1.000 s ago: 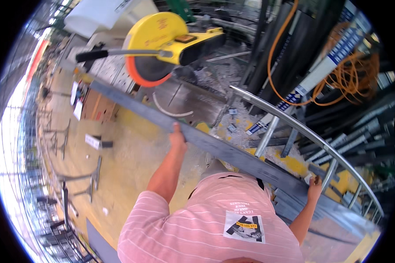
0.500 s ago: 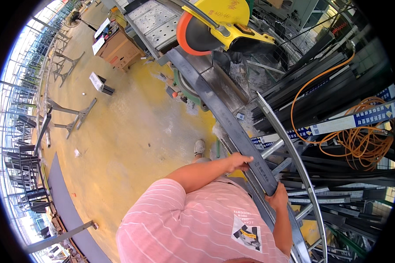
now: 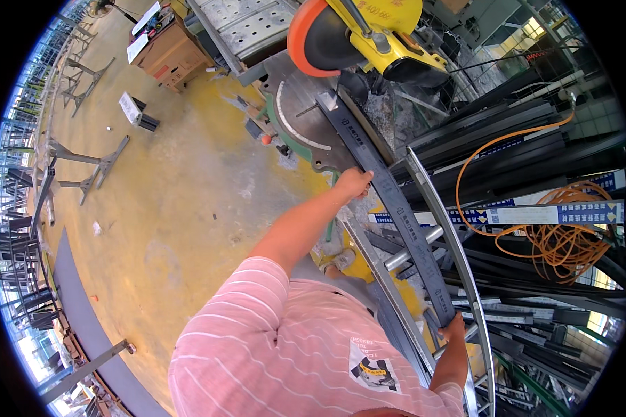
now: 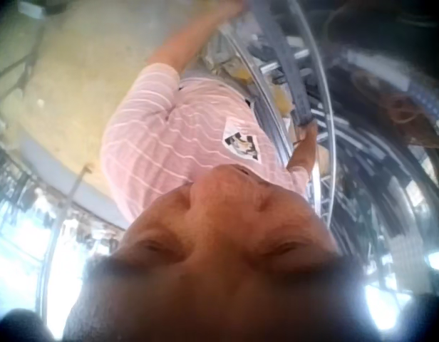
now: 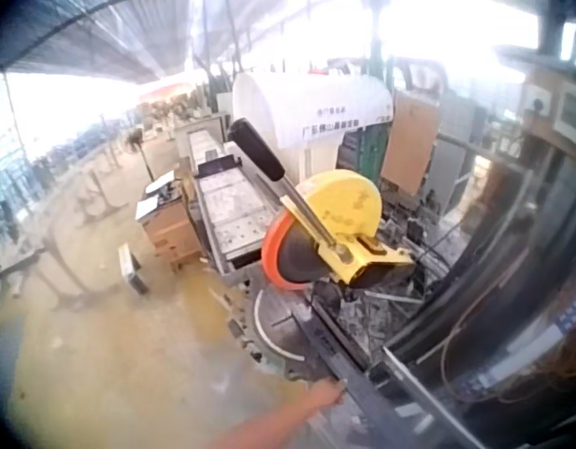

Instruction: The person operates a circular saw machine to cut grey metal profiles. They interact with a touchscreen control panel, position the profiles on a metal track, and lower the saw to cut the material into sections.

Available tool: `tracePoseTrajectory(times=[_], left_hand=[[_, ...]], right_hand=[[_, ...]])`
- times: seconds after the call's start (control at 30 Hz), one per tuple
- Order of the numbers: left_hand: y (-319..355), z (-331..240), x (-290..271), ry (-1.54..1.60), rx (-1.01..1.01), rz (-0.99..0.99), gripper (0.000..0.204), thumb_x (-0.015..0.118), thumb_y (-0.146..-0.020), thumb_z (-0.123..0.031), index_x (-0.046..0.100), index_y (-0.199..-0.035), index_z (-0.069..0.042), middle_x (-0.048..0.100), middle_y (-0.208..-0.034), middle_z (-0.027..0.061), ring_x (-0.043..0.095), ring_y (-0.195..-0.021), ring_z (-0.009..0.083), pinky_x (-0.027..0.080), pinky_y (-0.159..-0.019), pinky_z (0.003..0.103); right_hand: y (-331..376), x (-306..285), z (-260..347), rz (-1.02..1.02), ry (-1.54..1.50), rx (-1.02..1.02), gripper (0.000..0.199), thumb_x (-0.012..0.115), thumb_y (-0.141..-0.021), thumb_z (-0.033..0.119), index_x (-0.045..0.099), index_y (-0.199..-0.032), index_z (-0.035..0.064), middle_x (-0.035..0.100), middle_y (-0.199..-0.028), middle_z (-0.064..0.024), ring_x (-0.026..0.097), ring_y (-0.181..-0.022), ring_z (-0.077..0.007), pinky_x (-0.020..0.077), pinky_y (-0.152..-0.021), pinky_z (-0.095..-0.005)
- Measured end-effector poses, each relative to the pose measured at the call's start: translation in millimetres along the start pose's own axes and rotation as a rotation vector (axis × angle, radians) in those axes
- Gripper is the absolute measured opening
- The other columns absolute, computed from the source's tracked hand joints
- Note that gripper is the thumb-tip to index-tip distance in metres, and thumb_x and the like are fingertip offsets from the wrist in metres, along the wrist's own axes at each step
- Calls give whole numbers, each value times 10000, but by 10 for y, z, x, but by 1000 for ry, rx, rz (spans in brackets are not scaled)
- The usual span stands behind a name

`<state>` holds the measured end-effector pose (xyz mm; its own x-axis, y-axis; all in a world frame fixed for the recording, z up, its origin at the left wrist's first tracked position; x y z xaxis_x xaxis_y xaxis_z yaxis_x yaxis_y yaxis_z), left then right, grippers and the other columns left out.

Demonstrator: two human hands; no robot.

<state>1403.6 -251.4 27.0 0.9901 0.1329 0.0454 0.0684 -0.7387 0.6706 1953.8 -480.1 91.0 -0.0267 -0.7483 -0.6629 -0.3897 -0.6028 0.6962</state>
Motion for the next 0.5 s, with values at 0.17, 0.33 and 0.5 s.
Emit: tracePoseTrajectory(times=[0.17,0.33,0.5], left_hand=[[-62,-218,5,-272,-32,6,483,481,-975,-381,615,-836,61,655,-645,127,617,-479,214,518,-506,350],[-138,-174,-3,-221,-21,-21,470,521,-969,-350,634,-805,75,670,-679,138,638,-515,216,532,-503,338],[-286,-82,7,-274,-29,42,408,575,-954,-325,643,-907,75,674,-718,134,650,-557,210,541,-505,329]], right_hand=[[127,-115,270,-19,-34,35,1126,913,-554,308,267,-1443,62,401,-1448,-131,379,-1337,-376,289,-1069,-611],[139,-348,992,-200,-103,-224,1045,894,-587,337,326,-1413,41,450,-1403,-166,435,-1288,-374,352,-1021,-579],[127,-509,1134,-96,-227,-256,958,893,-601,214,363,-1372,9,539,-1305,-206,543,-1181,-380,451,-962,-453]])
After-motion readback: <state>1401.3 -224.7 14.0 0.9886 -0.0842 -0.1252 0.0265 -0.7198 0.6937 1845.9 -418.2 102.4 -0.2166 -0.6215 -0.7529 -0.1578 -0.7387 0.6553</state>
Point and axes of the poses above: each hand's wrist, its own y-axis away from the middle knuckle, its own x-axis out of the palm, z = x × y, the point moved 2 cm from there along -y, towards the middle knuckle
